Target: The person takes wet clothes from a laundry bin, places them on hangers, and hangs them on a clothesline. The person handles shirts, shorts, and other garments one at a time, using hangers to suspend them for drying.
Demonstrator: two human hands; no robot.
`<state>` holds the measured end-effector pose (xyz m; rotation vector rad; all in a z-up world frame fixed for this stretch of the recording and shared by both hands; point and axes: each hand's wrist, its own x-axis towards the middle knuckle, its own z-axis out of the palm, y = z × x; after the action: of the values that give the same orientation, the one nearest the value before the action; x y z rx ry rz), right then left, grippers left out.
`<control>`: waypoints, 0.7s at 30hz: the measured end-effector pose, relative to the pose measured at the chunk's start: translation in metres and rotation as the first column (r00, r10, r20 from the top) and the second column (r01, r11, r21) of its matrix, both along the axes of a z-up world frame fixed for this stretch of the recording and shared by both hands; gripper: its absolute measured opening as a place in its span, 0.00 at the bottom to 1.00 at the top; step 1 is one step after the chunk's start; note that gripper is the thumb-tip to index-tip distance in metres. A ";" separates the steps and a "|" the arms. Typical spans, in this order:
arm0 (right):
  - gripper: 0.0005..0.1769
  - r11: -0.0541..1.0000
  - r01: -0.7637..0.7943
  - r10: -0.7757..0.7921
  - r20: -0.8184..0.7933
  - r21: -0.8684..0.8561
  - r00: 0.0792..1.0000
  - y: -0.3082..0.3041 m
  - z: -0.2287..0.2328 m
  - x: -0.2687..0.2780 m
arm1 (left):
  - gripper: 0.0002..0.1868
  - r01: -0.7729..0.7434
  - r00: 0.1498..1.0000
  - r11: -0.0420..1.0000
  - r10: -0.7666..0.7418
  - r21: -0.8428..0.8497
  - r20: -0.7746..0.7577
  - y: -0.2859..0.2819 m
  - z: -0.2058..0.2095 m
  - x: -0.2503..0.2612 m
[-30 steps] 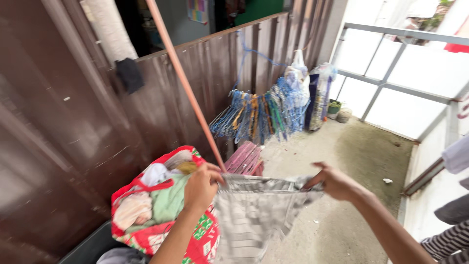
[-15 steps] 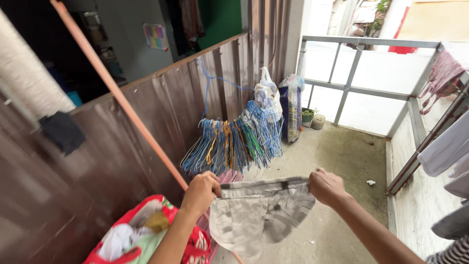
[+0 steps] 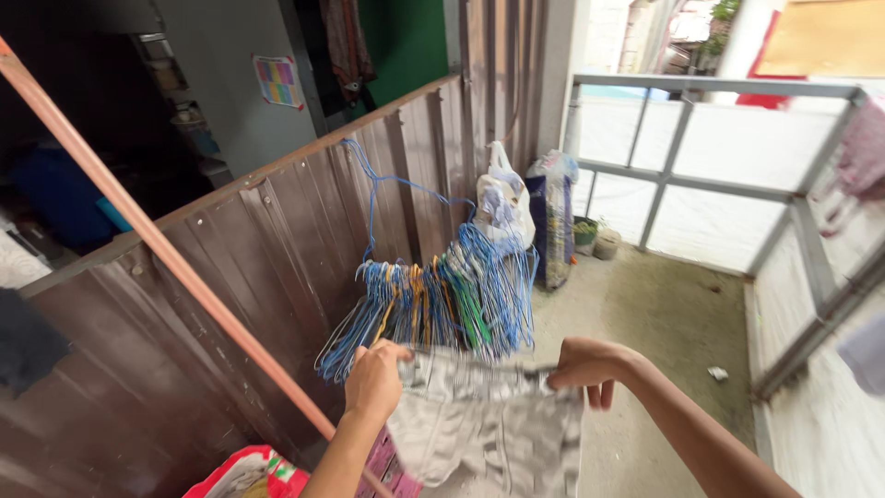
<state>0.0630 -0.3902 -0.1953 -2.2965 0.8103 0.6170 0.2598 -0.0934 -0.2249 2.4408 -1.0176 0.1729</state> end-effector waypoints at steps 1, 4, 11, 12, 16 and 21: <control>0.21 0.995 -0.017 0.019 -0.016 0.100 1.000 -0.014 0.001 0.009 | 0.22 0.011 1.000 1.000 -0.011 -0.002 0.027 -0.009 -0.001 0.008; 0.18 0.971 0.017 -0.078 0.249 0.239 0.965 -0.060 -0.015 0.056 | 0.24 0.044 0.996 0.997 -0.049 0.069 0.073 -0.038 -0.005 0.026; 0.14 0.966 0.134 -0.249 0.649 0.221 0.719 -0.165 -0.114 0.213 | 0.21 -0.071 0.998 0.980 0.070 0.184 0.011 -0.090 0.004 0.040; 0.14 0.933 0.102 -0.321 0.670 0.345 0.669 -0.170 -0.132 0.233 | 0.21 -0.087 0.996 0.978 0.088 0.189 0.003 -0.092 0.007 0.042; 0.20 0.952 0.069 -0.297 0.836 0.299 0.461 -0.162 -0.184 0.310 | 0.23 -0.141 0.990 0.969 0.143 0.201 0.004 -0.095 0.014 0.050; 0.19 0.846 0.271 -0.520 0.598 0.460 0.609 -0.136 -0.200 0.365 | 0.23 -0.205 0.975 0.953 0.219 0.222 -0.040 -0.088 0.017 0.049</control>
<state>0.4282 -0.5259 -0.3955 -1.7174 0.7219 -0.3365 0.3088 -0.1813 -0.2077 2.7349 -0.7791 0.0558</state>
